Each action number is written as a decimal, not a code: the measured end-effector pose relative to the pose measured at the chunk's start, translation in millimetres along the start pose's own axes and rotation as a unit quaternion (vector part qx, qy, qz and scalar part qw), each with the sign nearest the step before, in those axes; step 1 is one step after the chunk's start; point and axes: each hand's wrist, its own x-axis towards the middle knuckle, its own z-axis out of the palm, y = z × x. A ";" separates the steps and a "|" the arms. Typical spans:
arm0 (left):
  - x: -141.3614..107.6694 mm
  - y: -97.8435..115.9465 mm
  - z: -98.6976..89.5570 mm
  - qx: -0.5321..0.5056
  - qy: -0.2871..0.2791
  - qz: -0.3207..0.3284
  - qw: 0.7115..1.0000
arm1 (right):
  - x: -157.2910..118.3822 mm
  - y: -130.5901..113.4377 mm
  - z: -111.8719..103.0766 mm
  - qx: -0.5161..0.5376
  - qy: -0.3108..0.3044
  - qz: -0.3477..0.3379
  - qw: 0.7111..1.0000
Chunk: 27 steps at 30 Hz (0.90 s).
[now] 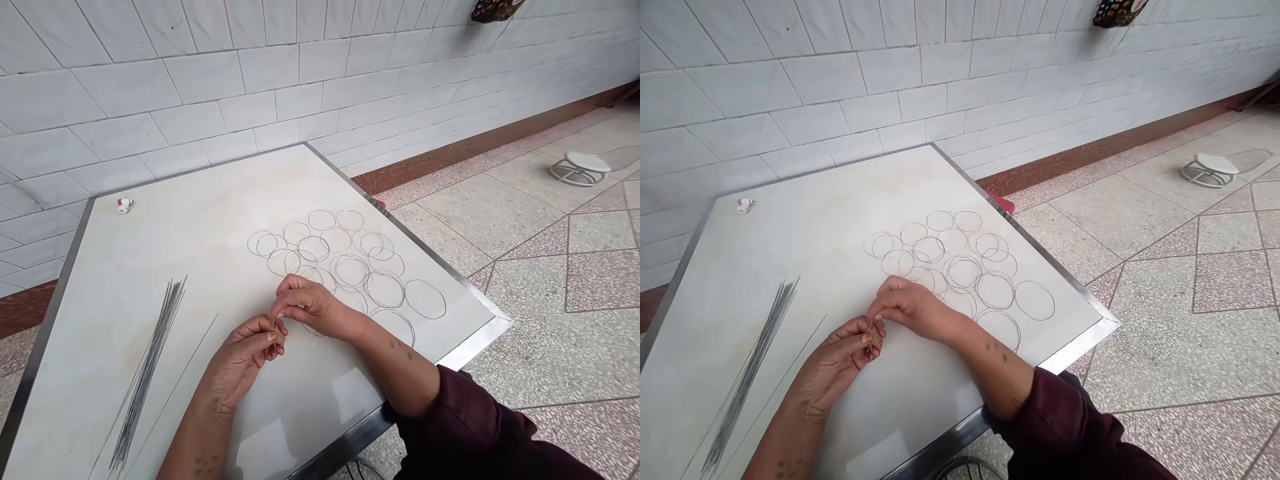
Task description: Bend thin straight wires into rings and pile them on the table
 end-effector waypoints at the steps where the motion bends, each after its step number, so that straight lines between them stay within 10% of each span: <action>1: 0.2 0.3 1.8 -0.012 0.003 0.010 1.000 | 0.2 -0.6 -0.4 -0.010 0.017 0.004 1.000; 27: 2.0 -8.0 21.7 -0.155 0.095 0.151 0.972 | 0.1 -9.4 7.2 -0.083 0.036 -0.016 0.996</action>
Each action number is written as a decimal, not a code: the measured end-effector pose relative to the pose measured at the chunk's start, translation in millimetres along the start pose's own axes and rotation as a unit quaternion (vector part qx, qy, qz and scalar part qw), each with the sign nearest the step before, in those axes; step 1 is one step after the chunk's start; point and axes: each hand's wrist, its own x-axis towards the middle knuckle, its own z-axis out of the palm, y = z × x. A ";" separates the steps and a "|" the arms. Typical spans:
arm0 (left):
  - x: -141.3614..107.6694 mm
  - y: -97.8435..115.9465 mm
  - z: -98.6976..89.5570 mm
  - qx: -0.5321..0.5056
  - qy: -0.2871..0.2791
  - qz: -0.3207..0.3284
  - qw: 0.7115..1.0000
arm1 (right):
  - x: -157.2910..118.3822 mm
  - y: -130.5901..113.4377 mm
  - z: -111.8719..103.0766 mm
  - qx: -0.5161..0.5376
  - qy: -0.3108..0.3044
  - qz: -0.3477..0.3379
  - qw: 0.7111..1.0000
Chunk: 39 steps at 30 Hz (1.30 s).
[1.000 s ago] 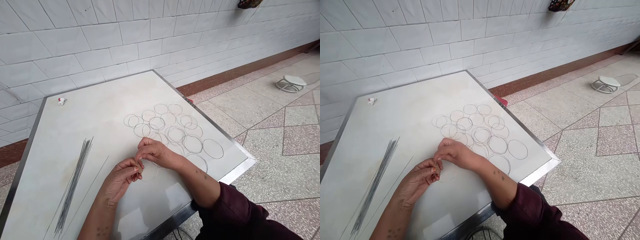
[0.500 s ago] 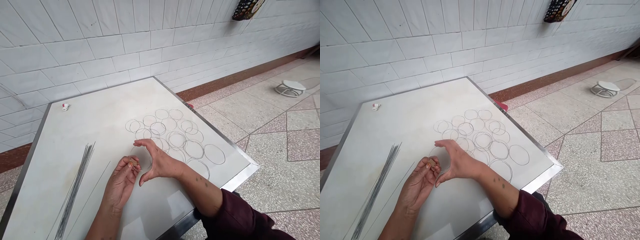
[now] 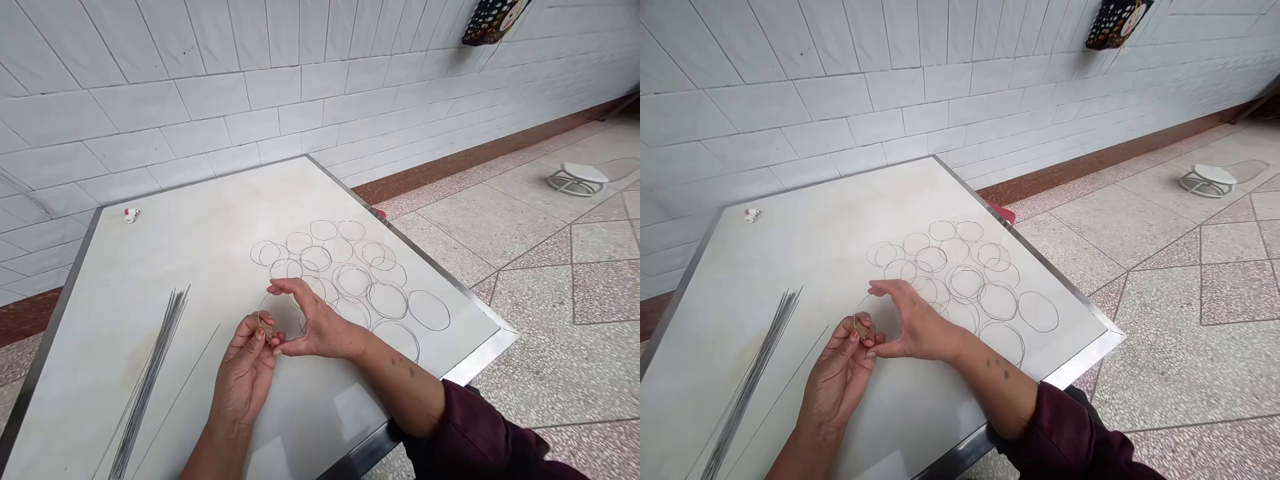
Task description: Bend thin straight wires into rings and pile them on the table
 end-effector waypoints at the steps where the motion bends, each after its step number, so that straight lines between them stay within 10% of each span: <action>1: -0.3 -0.7 -0.3 0.000 -0.002 0.005 1.000 | -0.2 0.2 0.5 -0.003 0.002 -0.003 1.000; 39: 1.9 -2.1 1.0 0.026 0.021 0.019 0.999 | -0.9 4.5 3.7 0.000 0.049 0.026 0.998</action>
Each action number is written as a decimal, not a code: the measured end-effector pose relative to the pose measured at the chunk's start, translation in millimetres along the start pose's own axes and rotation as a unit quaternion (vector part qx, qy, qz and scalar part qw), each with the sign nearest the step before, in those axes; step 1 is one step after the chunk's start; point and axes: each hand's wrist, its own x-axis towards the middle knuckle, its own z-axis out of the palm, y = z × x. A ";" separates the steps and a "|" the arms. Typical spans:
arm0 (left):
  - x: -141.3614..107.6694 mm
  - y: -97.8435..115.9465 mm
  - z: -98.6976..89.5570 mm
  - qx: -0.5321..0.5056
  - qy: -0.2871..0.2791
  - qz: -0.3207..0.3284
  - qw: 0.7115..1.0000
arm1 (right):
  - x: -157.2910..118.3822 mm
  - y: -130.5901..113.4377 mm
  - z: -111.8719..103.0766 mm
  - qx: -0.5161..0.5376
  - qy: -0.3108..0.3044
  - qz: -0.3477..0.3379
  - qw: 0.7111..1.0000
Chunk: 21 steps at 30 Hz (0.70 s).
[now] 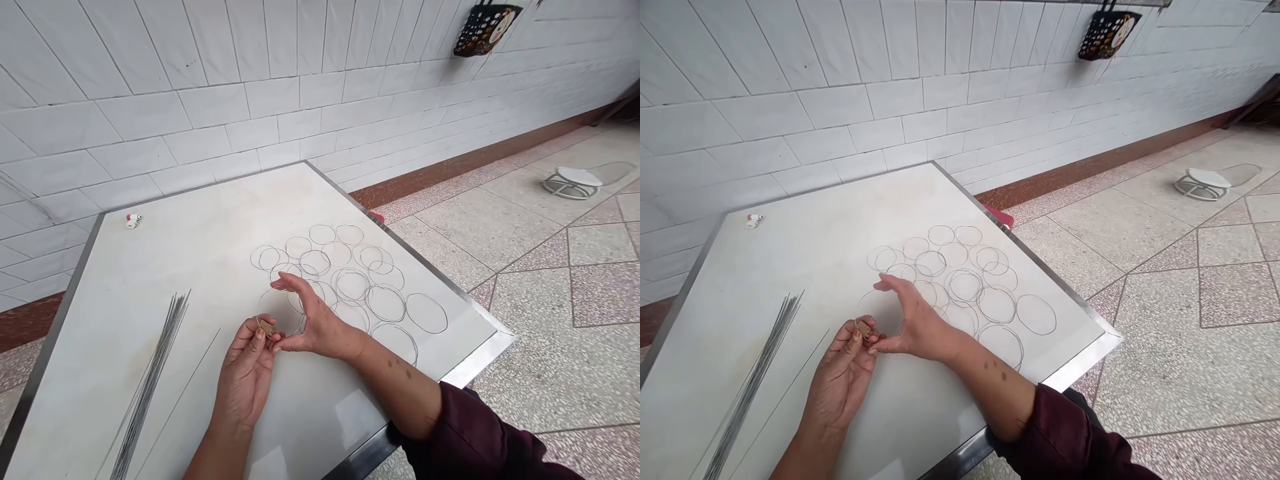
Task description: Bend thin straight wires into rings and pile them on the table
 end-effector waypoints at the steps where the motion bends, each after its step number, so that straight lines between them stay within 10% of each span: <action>1: 0.1 0.6 0.2 0.005 0.003 0.002 1.000 | 0.0 0.6 0.2 -0.004 0.006 -0.001 1.000; 21: 2.6 -0.8 -2.3 0.037 0.008 0.000 0.999 | -0.7 1.8 1.1 -0.036 0.017 0.000 0.999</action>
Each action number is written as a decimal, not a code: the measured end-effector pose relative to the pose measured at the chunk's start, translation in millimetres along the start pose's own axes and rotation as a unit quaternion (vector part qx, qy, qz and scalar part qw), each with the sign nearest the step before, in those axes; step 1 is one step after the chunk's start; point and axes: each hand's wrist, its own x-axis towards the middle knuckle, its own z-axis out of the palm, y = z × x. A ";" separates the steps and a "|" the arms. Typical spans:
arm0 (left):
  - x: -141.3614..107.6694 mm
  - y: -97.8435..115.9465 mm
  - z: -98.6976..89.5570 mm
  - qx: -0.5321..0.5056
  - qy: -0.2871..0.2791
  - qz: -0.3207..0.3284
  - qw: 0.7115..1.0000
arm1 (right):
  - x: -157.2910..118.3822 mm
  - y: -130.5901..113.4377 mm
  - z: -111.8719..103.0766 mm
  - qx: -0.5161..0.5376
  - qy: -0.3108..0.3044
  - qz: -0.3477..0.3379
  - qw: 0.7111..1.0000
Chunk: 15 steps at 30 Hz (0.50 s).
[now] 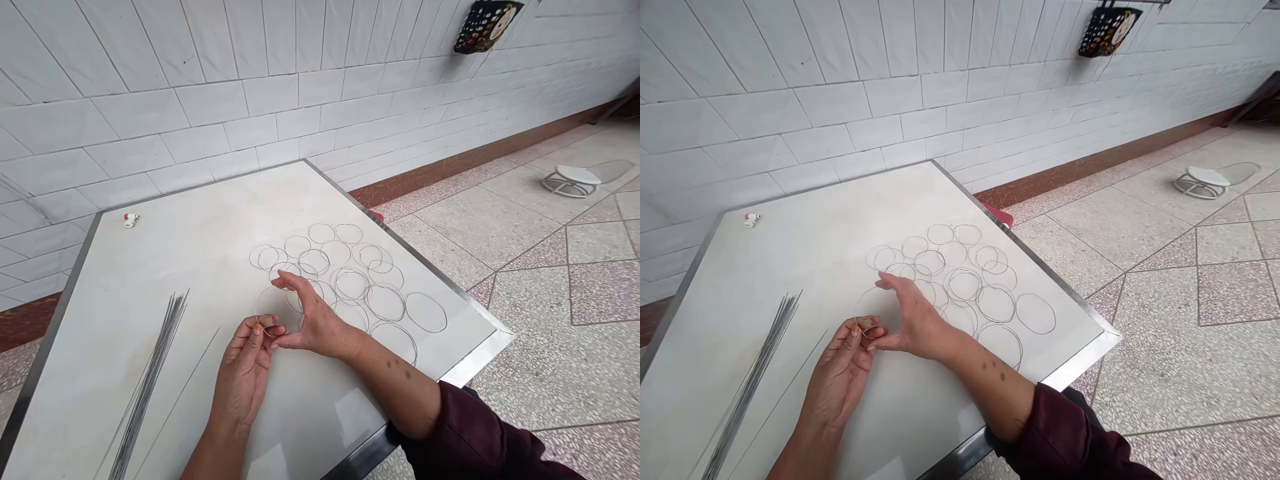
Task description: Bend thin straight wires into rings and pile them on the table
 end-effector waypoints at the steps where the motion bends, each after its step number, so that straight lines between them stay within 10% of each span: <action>1: 0.2 0.0 0.0 -0.001 -0.001 -0.001 1.000 | -0.1 0.1 0.0 -0.001 0.000 0.002 1.000; 15: -0.7 -2.4 -2.8 0.035 -0.012 -0.021 0.999 | -0.5 5.6 3.6 -0.042 0.012 0.026 0.999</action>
